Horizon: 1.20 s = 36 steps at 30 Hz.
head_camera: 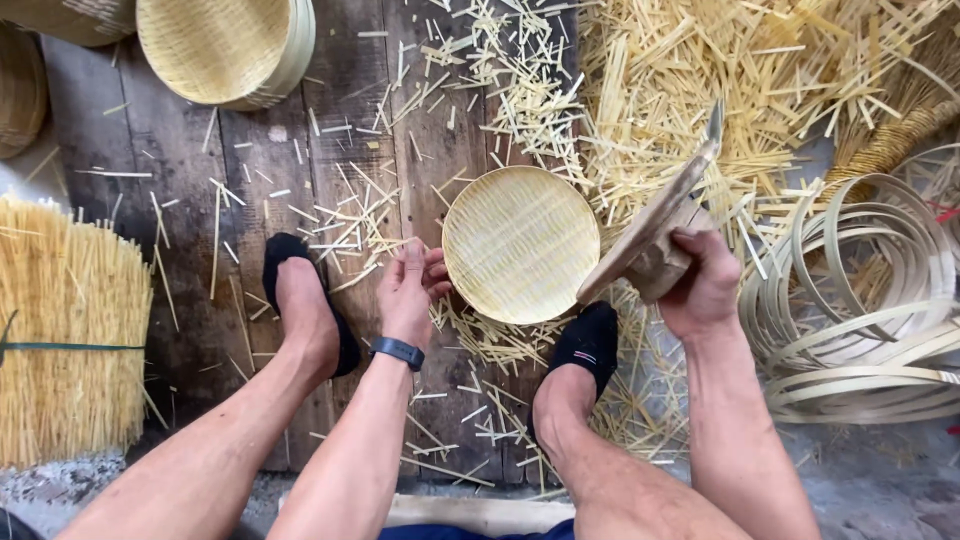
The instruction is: The person sits on the floor of a bamboo craft workshop and assembles round woven bamboo baskets. They trim excess bamboo strips from the basket rim with scissors, press a woven bamboo mat into a round wooden mold, bend a bamboo hoop around the mat edge, and set finished baskets aside with a stack of completed ones.
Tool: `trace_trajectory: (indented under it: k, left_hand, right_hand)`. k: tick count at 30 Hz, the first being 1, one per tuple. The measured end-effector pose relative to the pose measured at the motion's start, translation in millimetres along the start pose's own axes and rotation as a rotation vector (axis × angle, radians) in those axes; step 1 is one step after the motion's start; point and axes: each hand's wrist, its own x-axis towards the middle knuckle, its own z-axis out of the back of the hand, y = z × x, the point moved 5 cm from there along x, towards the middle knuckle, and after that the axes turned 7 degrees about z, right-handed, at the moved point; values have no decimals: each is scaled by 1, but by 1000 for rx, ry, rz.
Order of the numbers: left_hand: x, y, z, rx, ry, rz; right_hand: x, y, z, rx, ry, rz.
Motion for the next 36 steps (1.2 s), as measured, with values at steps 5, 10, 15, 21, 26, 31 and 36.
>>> trace_trajectory:
  k: [5,10,15,21,26,31,36]
  left_hand:
    - [-54,-43,-33,992,-100,-666]
    - [-72,-43,-59,1738,509,-1150]
    - [-52,-48,-31,1663,1048,-1481]
    - [0,-194,-27,1523,284,-1593]
    - [52,-295,-2,1502,-264,-1464]
    - [122,-301,21,1443,-391,-1352]
    - [128,-292,21,1440,-357,-1229]
  right_hand:
    - [-10,13,15,-65,-238,-36]
    - [-26,10,44,-12,-237,15]
    - [-32,7,63,9,-288,55]
    - [-35,-7,79,20,-184,124]
    - [-36,-1,57,-74,-190,113]
    - [-35,-13,95,-142,-267,86]
    - [-38,-17,122,-306,-449,14]
